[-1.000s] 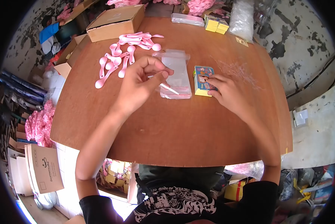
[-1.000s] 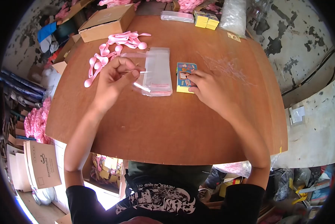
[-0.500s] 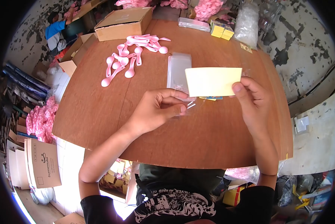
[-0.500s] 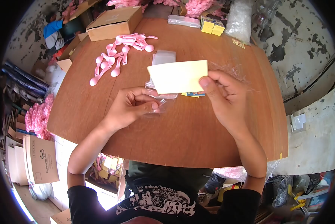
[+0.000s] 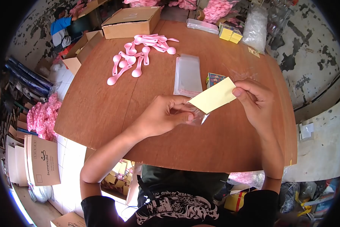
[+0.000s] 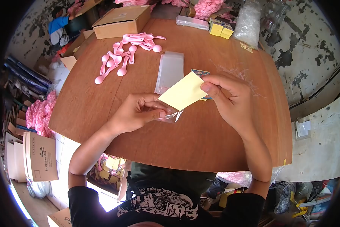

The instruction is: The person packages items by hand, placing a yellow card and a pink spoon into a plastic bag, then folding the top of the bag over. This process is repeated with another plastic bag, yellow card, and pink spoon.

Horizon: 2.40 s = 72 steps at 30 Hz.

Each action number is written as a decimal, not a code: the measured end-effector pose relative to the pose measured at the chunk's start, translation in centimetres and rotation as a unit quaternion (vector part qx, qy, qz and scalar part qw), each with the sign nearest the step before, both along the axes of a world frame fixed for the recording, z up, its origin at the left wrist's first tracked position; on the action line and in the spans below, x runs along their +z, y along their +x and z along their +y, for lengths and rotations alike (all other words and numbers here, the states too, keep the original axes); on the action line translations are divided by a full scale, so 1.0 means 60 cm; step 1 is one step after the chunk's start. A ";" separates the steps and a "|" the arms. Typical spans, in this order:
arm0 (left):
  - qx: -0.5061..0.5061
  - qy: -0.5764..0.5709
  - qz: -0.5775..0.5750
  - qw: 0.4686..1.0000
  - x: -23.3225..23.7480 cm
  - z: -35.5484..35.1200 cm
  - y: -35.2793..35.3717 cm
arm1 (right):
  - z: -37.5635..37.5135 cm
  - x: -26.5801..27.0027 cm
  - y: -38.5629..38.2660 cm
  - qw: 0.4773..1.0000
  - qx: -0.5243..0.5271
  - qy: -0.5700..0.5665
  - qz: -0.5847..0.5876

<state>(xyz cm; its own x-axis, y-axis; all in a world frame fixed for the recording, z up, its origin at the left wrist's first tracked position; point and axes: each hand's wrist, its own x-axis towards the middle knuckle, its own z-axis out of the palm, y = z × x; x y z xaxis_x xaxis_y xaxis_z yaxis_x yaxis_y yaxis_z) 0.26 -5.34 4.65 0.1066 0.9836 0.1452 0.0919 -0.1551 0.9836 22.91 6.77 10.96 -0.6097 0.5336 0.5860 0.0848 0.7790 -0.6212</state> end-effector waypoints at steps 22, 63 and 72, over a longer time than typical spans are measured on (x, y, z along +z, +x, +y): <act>-0.006 -0.023 -0.100 0.995 -0.011 0.005 0.020 | -0.006 -0.021 0.005 0.996 -0.028 -0.070 0.044; 0.170 0.015 -0.084 0.982 -0.079 -0.158 -0.058 | 0.299 -0.129 -0.501 0.972 -0.044 0.049 -0.227; 0.138 -0.039 -0.125 0.982 -0.077 -0.169 -0.096 | 0.328 -0.160 -0.593 0.948 0.000 -0.051 -0.315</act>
